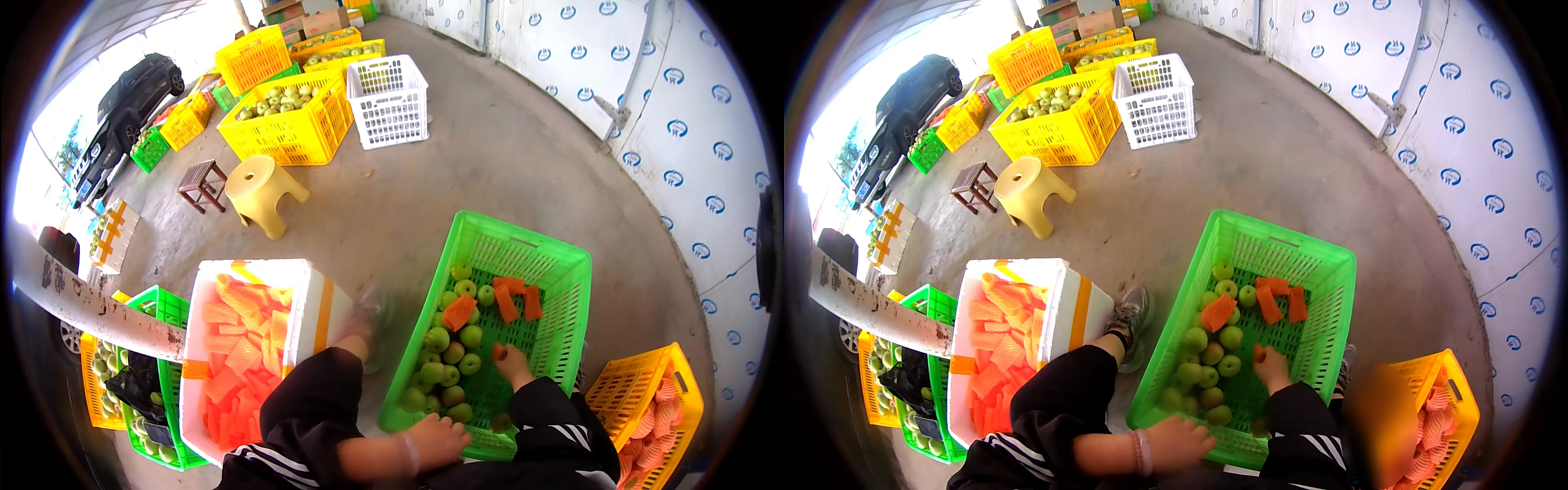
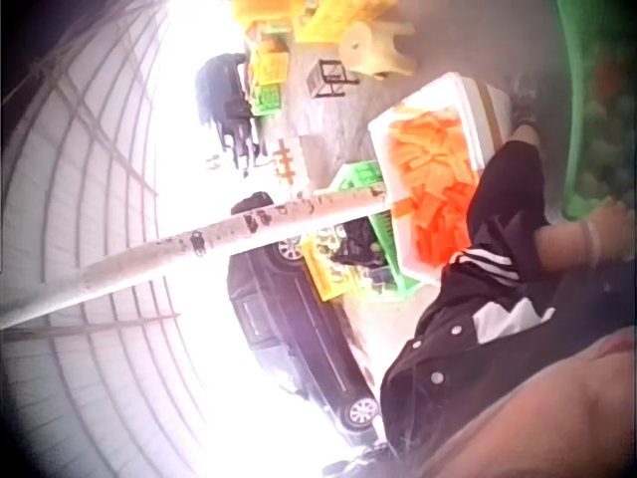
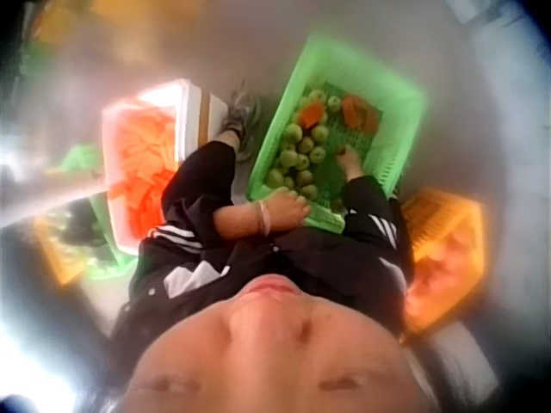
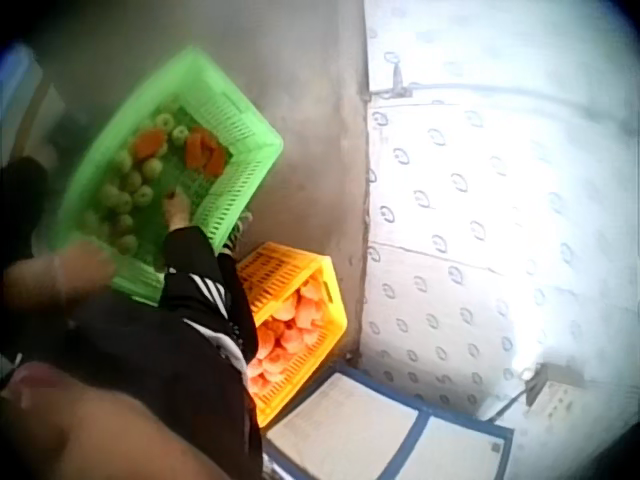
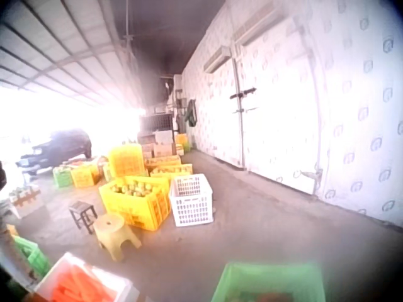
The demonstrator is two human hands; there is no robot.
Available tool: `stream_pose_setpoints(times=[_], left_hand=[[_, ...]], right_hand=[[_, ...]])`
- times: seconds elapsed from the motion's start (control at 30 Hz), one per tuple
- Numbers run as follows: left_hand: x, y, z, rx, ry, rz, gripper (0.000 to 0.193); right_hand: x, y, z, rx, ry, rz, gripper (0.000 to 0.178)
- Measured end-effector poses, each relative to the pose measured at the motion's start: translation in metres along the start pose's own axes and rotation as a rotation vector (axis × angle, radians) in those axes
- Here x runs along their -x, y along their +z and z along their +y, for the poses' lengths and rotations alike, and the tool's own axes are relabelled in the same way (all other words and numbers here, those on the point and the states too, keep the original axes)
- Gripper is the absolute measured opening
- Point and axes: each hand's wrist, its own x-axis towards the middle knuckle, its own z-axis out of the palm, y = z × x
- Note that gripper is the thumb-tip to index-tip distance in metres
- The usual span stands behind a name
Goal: The person picks green apples from a green basket and individually wraps each one in an orange foam net. They then place the wrapped apples into a yellow basket. The process is repeated continuously throughout the clip.
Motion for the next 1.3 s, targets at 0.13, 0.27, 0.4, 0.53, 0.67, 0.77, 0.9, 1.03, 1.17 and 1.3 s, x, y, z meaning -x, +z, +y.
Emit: stream_pose_setpoints(times=[0.13,0.27,0.4,0.53,0.67,0.77,0.9,1.03,1.17,1.3], left_hand=[[-0.005,-0.001,0.001,0.172,-0.042,-0.006,0.033],[-0.020,-0.018,-0.013,0.538,-0.172,0.571,0.032],[-0.019,-0.037,-0.024,0.916,-0.267,0.713,0.024],[-0.011,-0.041,-0.016,1.366,-0.288,0.633,0.017],[-0.014,-0.021,-0.012,1.780,-0.141,0.452,0.018],[-0.018,-0.013,-0.005,1.758,-0.136,0.462,0.022],[-0.020,-0.007,0.004,1.485,-0.144,0.584,0.031],[-0.025,0.014,-0.001,1.512,-0.247,0.560,0.029],[-0.026,0.008,-0.012,1.678,-0.401,0.539,0.020],[-0.026,0.001,-0.018,1.406,-0.611,0.698,0.016]], right_hand=[[0.026,-0.036,-0.045,-0.409,-0.227,0.100,0.040],[0.081,-0.098,-0.106,-0.649,-0.390,0.054,0.049],[0.179,-0.142,-0.168,-0.749,-0.472,-0.204,0.050],[0.241,-0.129,-0.162,-0.942,-0.479,-0.202,0.043],[0.275,-0.103,-0.145,-1.337,-0.372,-0.174,0.033],[0.280,-0.086,-0.146,-1.563,-0.346,-0.082,0.023],[0.270,-0.080,-0.142,-1.630,-0.337,0.092,0.018],[0.271,-0.086,-0.147,-1.421,-0.333,0.068,0.016],[0.284,-0.092,-0.159,-0.817,-0.557,0.429,0.016],[0.277,-0.084,-0.149,-0.221,-0.749,0.504,0.015]])
